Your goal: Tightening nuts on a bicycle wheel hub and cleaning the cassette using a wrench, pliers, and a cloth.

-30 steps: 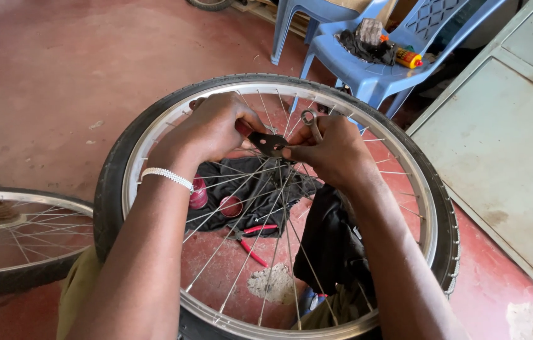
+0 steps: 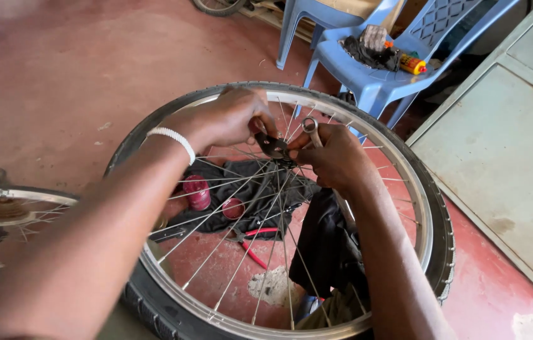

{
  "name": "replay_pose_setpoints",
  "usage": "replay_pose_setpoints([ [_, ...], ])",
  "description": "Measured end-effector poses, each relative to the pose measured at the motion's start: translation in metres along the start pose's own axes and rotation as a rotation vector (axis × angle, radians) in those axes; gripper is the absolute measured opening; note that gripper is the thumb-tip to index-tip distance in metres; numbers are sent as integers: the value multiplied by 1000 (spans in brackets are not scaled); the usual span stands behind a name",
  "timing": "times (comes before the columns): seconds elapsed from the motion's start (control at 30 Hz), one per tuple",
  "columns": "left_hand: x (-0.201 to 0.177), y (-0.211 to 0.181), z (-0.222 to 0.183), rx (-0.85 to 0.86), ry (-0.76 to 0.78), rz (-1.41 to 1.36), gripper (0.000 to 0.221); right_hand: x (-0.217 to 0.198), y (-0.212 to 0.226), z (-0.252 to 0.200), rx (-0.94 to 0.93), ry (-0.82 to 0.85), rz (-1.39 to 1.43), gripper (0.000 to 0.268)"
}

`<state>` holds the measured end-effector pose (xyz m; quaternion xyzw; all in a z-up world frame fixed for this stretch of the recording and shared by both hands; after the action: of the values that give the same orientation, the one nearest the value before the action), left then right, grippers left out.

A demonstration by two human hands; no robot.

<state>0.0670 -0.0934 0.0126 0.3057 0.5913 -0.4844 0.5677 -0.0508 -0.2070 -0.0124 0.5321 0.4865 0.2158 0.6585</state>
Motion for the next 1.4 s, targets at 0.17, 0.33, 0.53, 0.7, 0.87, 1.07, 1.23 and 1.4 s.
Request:
replay_pose_setpoints([
  [0.17, -20, -18, 8, 34, 2, 60, 39, -2, 9, -4, 9, 6, 100, 17],
  [0.33, -29, -33, 7, 47, 58, 42, 38, -5, 16, -13, 31, -1, 155, 18],
  [0.53, -23, -19, -14, -10, 120, -357, 34, -5, 12, -13, 77, 0, 195, 23],
  [0.7, -16, -10, -22, 88, 75, -377, 37, -5, 8, -9, 74, -13, 170, 19],
  [0.87, -16, -8, -22, 125, 22, -459, 37, -5, 17, -18, 96, -9, 229, 19],
  [1.07, -2, -3, -4, 134, -19, -409, 35, -5, 11, -9, 56, -19, 144, 16],
  [1.23, -3, -8, 13, 164, -38, -350, 41, -8, 20, -16, 59, -9, 169, 16],
  [1.4, -1, -9, 9, 191, -42, -290, 38, -7, 23, -19, 69, -8, 187, 16],
])
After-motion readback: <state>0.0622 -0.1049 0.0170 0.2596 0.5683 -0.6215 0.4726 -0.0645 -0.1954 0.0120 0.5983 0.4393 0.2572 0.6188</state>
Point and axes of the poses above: each hand's wrist, its own z-axis towards the middle knuckle, its own x-axis out of the palm, y = z × x, the point moved 8 cm from there along z, towards the middle knuckle, and after that the axes turned 4 degrees about z, right-handed, at the moved point
